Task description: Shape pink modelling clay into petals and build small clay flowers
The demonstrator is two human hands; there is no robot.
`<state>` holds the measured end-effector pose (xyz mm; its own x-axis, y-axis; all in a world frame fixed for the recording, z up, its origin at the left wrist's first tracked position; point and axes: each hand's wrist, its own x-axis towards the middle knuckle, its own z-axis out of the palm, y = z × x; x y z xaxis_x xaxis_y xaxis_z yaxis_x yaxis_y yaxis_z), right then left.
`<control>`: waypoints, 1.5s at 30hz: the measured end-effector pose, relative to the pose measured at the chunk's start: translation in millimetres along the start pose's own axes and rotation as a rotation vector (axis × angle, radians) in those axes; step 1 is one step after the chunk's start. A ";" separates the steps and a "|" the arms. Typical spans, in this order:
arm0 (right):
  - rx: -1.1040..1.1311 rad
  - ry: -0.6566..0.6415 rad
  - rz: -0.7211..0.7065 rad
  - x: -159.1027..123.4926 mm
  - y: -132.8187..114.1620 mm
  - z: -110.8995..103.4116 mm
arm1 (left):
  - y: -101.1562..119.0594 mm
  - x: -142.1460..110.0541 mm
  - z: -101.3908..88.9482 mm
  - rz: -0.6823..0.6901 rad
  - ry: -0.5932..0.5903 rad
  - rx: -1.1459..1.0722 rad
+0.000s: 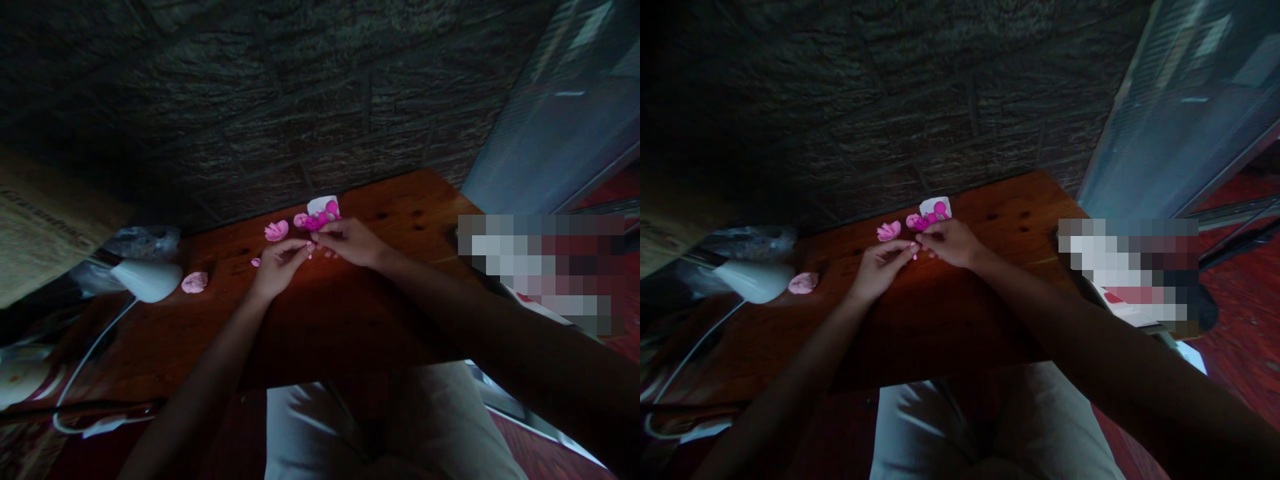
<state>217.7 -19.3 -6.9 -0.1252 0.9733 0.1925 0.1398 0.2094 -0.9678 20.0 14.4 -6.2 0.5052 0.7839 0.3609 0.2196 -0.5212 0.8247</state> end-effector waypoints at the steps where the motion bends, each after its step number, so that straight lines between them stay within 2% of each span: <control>1: 0.019 0.010 0.025 -0.5 -0.6 0.4 | -0.8 0.4 -0.5 -0.023 0.026 -0.024; 3: 0.077 -0.008 0.084 -1.8 -2.3 1.9 | -3.8 0.9 -0.5 -0.071 0.096 -0.080; 6: 0.160 -0.105 0.137 -4.4 -5.8 5.9 | -7.8 1.5 2.6 -0.122 0.161 -0.187; 8: 0.205 -0.142 0.142 -6.1 -8.0 8.9 | -7.9 1.8 5.9 -0.145 0.138 -0.261; 14: 0.235 -0.116 0.139 -7.1 -8.0 10.6 | -2.7 0.9 10.0 -0.177 0.036 -0.366; 18: 0.210 -0.141 0.112 -6.9 -6.0 9.2 | -1.9 1.0 9.2 -0.177 0.025 -0.395; 28: 0.260 -0.148 0.121 -6.9 -3.7 9.1 | 8.2 1.5 9.0 -0.294 0.022 -0.741; 35: 0.296 -0.172 0.114 -8.0 -5.7 9.1 | 8.7 2.2 7.9 -0.357 0.070 -0.795; 45: 0.319 -0.168 0.123 -8.0 -7.7 10.3 | 9.3 2.3 6.5 -0.332 0.068 -0.787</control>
<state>207.5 -29.7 -2.7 -0.2899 0.9547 0.0678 -0.1454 0.0261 -0.9890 28.7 9.1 -0.5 0.4602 0.8863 0.0519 -0.3090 0.1050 0.9452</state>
